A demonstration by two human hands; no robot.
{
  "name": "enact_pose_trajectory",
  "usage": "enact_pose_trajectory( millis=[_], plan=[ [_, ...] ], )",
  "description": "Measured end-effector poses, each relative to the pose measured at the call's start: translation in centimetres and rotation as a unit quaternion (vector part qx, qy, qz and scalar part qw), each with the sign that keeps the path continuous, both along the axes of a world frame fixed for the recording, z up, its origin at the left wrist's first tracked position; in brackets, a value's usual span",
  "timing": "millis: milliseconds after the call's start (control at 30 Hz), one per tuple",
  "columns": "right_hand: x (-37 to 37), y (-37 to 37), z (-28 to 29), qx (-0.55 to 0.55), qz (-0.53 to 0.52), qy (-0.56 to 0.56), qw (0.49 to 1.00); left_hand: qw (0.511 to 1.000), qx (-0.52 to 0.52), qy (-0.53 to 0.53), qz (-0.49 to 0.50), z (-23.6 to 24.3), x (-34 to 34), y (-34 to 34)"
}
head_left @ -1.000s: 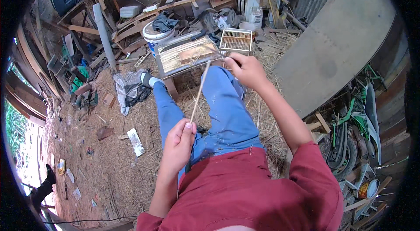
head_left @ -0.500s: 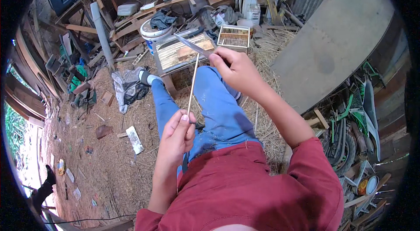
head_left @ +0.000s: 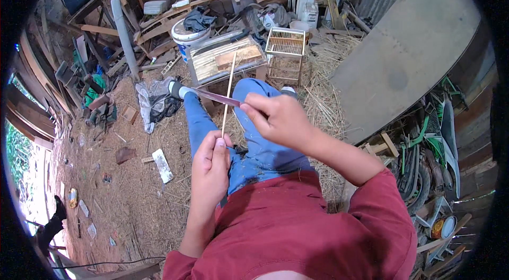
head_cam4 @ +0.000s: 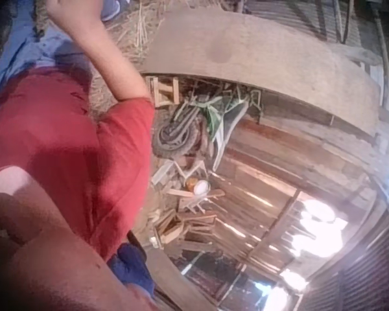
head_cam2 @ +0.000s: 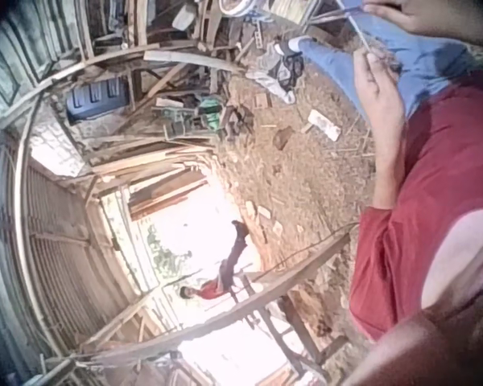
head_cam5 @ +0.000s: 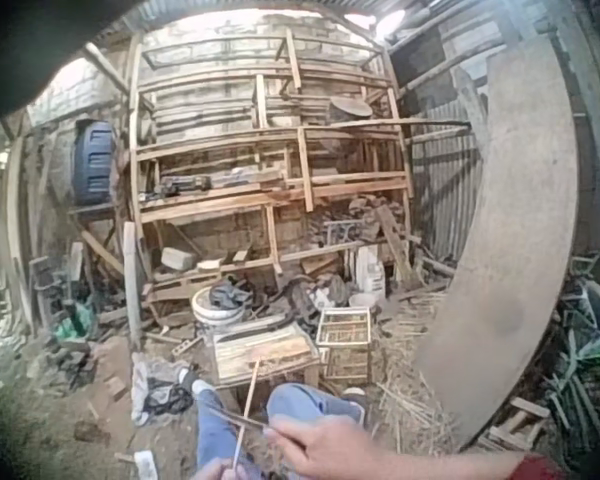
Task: The person whittles a thin wooden stick with a small knife and then carves a flat piece of wood resting on a block.
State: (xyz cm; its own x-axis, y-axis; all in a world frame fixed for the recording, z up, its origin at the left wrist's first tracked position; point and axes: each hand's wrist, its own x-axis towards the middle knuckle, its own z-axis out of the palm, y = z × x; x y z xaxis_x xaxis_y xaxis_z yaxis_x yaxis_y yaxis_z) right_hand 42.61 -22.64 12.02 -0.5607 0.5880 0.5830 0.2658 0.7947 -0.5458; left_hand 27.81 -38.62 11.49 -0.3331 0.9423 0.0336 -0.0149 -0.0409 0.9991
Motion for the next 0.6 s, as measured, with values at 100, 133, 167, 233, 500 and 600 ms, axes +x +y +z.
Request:
enact_pose_trajectory(
  millis=[100,133,167,233,500,600],
  plan=[
    [-0.3,2.4,1.4,-0.015,-0.04,0.045,0.998,0.999,0.007,0.041,0.014,0.5,0.4,-0.3],
    [-0.3,3.0,2.0,-0.019,-0.064,0.048,0.997,0.998,0.01,0.059,0.018,0.6,0.6,-0.4],
    [-0.2,3.3,2.5,-0.021,-0.09,0.05,0.994,0.998,0.013,0.06,0.016,0.5,0.6,-0.2],
    [-0.3,1.4,0.7,0.007,-0.067,0.06,0.996,0.992,0.031,0.111,0.046,0.4,0.4,0.4],
    [-0.7,1.6,1.1,-0.079,-0.077,0.068,0.992,0.987,0.003,0.154,0.044,0.7,0.3,0.2],
    [-0.6,-1.1,0.6,0.03,0.033,0.006,0.999,0.983,0.026,0.172,0.064,0.3,0.0,0.4]
  ],
)
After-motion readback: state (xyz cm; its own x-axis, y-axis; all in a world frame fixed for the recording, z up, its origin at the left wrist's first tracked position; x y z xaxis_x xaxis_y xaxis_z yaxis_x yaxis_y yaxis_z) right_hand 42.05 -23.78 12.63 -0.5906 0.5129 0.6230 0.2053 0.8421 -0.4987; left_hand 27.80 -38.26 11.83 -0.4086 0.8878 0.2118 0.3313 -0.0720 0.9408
